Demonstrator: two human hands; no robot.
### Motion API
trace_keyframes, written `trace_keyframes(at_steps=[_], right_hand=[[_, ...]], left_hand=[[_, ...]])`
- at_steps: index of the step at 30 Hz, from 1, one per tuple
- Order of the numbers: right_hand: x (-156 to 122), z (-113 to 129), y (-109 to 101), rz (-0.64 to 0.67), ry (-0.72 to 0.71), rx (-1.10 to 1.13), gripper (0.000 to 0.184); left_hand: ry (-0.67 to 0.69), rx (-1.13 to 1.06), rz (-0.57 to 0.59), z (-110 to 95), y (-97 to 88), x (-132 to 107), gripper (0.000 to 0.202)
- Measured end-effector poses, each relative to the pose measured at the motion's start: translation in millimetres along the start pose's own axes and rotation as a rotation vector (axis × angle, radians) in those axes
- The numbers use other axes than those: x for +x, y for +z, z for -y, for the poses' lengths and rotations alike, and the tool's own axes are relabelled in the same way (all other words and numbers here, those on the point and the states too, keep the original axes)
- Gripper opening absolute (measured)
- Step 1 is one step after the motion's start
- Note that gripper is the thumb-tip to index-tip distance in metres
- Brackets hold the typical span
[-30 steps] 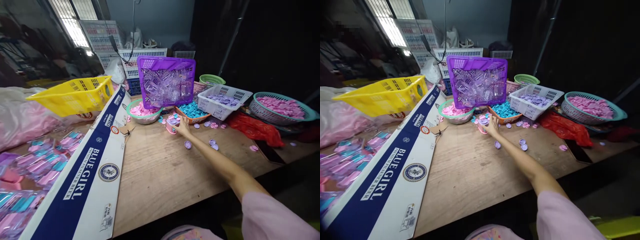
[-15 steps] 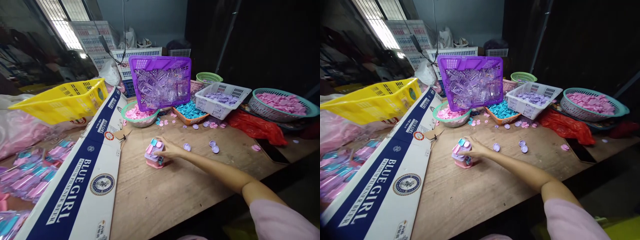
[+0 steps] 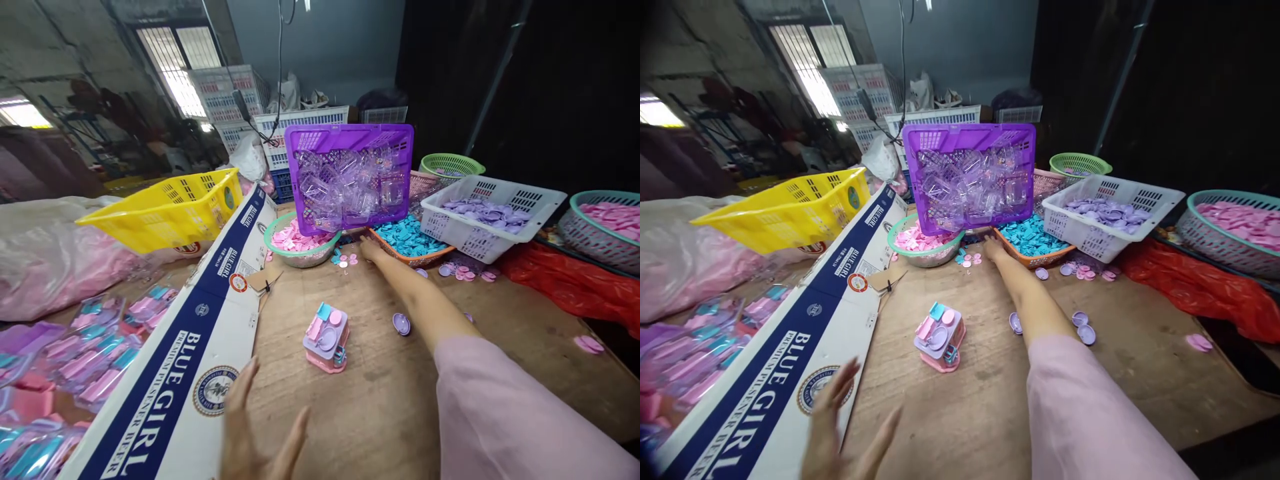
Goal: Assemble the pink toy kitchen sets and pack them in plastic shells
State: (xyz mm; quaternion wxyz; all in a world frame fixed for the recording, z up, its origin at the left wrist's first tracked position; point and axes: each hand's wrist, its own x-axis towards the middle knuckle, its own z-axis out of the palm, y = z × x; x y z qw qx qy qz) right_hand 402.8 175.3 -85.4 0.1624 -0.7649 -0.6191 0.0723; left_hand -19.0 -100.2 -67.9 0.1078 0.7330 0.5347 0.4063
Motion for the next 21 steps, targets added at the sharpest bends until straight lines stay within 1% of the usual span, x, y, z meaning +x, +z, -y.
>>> trace_keyframes(at_steps=[2, 4, 5, 7, 8, 9, 10, 12, 13, 14, 16, 18, 19, 21], right_hand=[[-10, 0, -1, 0.0, -0.021, 0.017, 0.021], [-29, 0, -4, -0.004, -0.056, 0.051, 0.017], [-42, 0, -6, -0.01, -0.073, 0.07, 0.018], [-75, -3, -13, -0.016, -0.105, 0.111, 0.025], [-95, -5, -17, -0.015, -0.115, 0.198, 0.029], [-117, -8, -21, -0.001, -0.115, 0.348, 0.032], [-139, -11, -25, 0.032, -0.098, 0.553, 0.034], [-184, -14, -30, 0.157, -0.004, 1.015, 0.035], [-205, -15, -30, 0.238, 0.069, 1.193, 0.035], [-224, -14, -28, 0.323, 0.144, 1.295, 0.034], [-255, -11, -20, 0.447, 0.274, 1.367, 0.031], [-275, -10, -7, 0.493, 0.35, 1.358, 0.03], [-283, -10, -1, 0.483, 0.369, 1.337, 0.029], [-293, -12, 9, 0.388, 0.363, 1.216, 0.026]], left_hand=[[0.039, -0.048, 0.028, -2, 34.3, 12, 0.1], [0.032, -0.111, 0.066, -4, 68.3, 23, 0.105], [0.011, -0.146, 0.093, -5, 83.3, 27, 0.107], [-0.027, -0.216, 0.144, -6, 106.4, 33, 0.105], [-0.041, -0.244, 0.155, -7, 113.9, 34, 0.1], [-0.051, -0.266, 0.159, -8, 118.7, 35, 0.095], [-0.06, -0.281, 0.151, -8, 120.9, 34, 0.09], [-0.074, -0.292, 0.126, -8, 118.1, 29, 0.084], [-0.081, -0.291, 0.115, -8, 113.7, 25, 0.083], [-0.09, -0.289, 0.11, -7, 107.7, 20, 0.083], [-0.121, -0.275, 0.113, -5, 92.7, 8, 0.084], [-0.164, -0.256, 0.134, 0, 76.1, -8, 0.087], [-0.181, -0.25, 0.151, 2, 68.0, -16, 0.089], [-0.199, -0.248, 0.185, 5, 53.7, -34, 0.093]])
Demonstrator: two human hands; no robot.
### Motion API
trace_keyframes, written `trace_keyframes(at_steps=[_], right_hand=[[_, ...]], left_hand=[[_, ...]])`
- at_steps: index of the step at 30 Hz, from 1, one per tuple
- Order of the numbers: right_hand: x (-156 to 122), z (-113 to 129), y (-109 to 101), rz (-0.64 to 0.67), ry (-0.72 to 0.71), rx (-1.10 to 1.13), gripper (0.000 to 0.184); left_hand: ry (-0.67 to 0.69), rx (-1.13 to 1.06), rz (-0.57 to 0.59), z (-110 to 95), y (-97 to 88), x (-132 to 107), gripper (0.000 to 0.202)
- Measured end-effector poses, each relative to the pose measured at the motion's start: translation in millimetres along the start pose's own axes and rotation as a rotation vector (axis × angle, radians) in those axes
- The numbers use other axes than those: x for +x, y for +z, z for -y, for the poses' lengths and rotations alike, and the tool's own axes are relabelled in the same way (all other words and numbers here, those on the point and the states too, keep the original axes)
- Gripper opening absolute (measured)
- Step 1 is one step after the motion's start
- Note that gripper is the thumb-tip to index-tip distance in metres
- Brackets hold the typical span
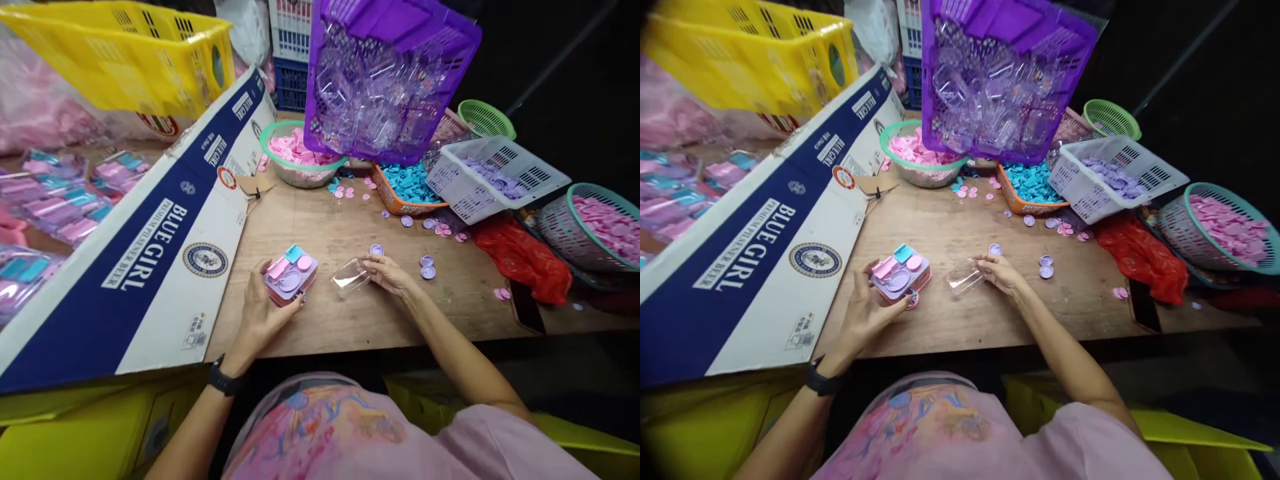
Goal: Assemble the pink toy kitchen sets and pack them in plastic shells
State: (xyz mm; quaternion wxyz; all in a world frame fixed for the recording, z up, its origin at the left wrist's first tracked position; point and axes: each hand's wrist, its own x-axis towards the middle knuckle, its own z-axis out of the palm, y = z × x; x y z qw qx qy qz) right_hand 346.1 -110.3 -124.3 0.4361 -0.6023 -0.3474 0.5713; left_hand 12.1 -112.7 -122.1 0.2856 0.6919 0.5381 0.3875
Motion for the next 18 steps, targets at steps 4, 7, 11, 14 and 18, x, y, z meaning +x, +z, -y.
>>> trace_keyframes(at_steps=[4, 7, 11, 14, 18], right_hand=[[-16, -15, 5, -0.252, -0.25, -0.464, 0.037], [-36, -24, 23, -0.266, -0.416, -0.766, 0.063], [-50, -33, 48, -0.256, -0.478, -0.982, 0.086], [-53, -23, 52, -0.268, -0.445, -0.848, 0.083], [-67, 16, 66, -0.091, -0.447, -0.634, 0.082]], left_hand=[[0.013, -0.007, 0.013, 2, -9.5, -32, 0.098], [0.017, -0.044, -0.004, 1, -4.1, -45, 0.098], [-0.025, -0.133, -0.021, 0, 9.8, -50, 0.104], [-0.016, -0.149, -0.064, -2, 18.3, -54, 0.103], [0.056, -0.143, -0.069, -6, 25.6, -60, 0.106]])
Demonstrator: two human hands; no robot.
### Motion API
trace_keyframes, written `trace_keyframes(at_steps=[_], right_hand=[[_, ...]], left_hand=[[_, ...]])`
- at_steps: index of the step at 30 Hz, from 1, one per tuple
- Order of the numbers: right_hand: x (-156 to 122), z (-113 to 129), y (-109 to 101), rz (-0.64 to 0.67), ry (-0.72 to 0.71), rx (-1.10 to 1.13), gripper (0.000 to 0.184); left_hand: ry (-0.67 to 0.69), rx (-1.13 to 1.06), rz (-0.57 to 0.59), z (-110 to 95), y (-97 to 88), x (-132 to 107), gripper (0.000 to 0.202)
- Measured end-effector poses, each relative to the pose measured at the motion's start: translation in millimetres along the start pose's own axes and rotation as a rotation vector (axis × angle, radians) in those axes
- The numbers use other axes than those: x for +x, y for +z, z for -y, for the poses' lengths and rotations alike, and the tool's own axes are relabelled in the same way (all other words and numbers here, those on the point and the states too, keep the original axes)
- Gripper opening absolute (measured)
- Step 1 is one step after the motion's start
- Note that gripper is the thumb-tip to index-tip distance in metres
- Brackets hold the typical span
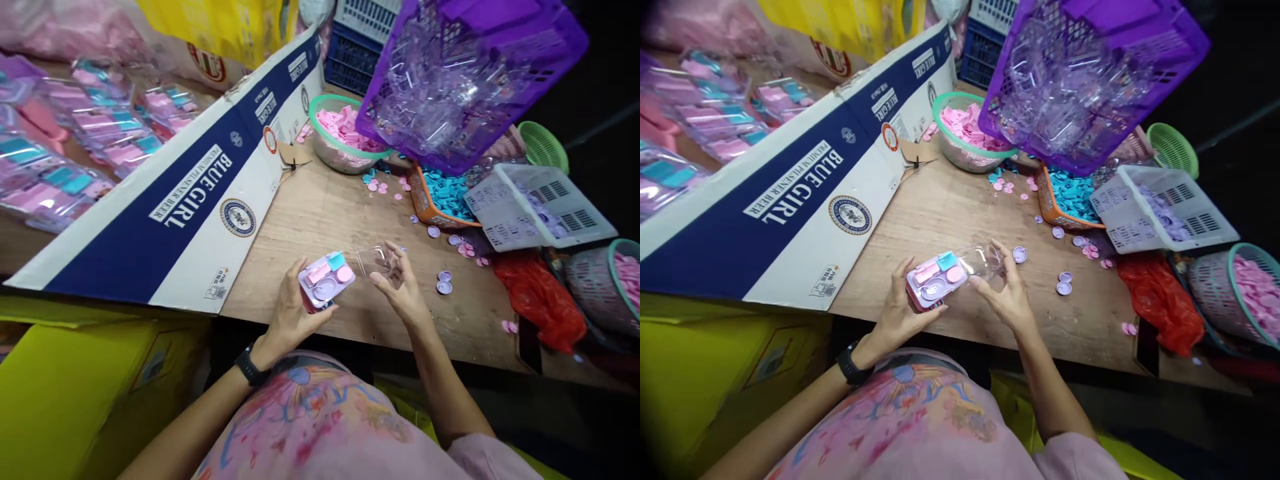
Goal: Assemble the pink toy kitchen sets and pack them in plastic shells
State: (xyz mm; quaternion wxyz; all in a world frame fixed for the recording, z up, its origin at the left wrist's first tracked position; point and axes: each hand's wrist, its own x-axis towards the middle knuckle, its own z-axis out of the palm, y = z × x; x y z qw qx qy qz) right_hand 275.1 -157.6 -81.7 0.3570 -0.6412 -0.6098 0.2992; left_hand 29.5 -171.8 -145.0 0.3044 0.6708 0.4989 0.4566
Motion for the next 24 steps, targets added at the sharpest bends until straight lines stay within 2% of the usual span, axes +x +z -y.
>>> trace_keyframes(at_steps=[3, 6, 10, 18, 24], right_hand=[[-3, 39, 4, 0.109, -0.161, -0.073, 0.083], [-7, 64, 20, 0.162, -0.292, -0.259, 0.086], [-12, 71, 33, 0.192, -0.356, -0.441, 0.084], [-12, 84, 23, 0.261, -0.366, -0.586, 0.087], [-12, 90, 26, 0.279, -0.37, -0.641, 0.091]], left_hand=[[0.013, -0.014, 0.007, -2, 3.0, -2, 0.111], [0.017, -0.009, 0.027, -1, 3.7, -3, 0.114], [0.031, -0.044, 0.034, 1, 2.3, -4, 0.118], [0.037, -0.115, 0.046, 3, -2.9, -6, 0.11], [0.092, -0.156, 0.037, 5, -2.6, -3, 0.109]])
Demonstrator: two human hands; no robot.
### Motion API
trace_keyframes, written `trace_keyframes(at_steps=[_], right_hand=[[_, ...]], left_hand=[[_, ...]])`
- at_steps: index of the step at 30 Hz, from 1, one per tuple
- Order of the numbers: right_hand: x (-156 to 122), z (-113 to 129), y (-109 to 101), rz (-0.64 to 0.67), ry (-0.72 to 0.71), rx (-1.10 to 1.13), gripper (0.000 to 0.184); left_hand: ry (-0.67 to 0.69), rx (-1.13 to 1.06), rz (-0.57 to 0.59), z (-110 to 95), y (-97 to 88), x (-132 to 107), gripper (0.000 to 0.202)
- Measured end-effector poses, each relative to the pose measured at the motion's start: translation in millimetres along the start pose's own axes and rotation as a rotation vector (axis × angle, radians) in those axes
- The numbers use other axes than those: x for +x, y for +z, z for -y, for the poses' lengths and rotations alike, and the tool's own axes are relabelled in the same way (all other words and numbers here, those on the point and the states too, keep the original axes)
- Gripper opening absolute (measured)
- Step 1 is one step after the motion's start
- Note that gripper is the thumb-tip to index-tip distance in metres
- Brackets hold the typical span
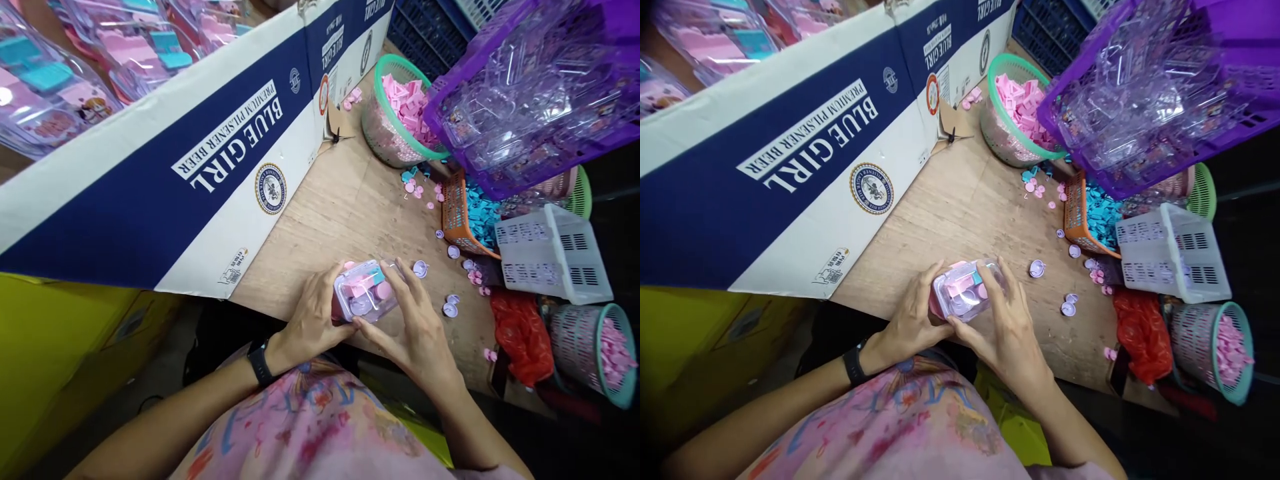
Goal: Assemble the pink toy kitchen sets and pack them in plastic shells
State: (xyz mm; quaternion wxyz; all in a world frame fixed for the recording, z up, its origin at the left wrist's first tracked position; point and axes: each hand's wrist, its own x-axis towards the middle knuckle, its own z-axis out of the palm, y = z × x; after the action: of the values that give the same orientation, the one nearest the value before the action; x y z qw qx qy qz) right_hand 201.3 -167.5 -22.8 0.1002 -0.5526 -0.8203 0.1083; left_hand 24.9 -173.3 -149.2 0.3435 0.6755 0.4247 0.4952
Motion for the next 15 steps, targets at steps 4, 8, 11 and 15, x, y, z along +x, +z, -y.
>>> trace_keyframes(at_steps=[4, 8, 11, 15], right_hand=[[-1, 6, -1, 0.005, -0.012, -0.071, 0.086], [-1, 8, -6, 0.022, -0.012, -0.13, 0.082], [1, 9, -6, 0.028, -0.01, -0.149, 0.082], [-2, 15, -2, 0.016, -0.011, -0.147, 0.083]], left_hand=[[-0.048, -0.144, 0.065, 1, -3.3, 2, 0.111], [-0.084, -0.268, 0.151, 0, -14.8, 6, 0.106], [-0.097, -0.435, 0.205, -2, -25.9, 10, 0.091], [-0.296, -0.687, 0.194, -18, -28.0, 22, 0.076]])
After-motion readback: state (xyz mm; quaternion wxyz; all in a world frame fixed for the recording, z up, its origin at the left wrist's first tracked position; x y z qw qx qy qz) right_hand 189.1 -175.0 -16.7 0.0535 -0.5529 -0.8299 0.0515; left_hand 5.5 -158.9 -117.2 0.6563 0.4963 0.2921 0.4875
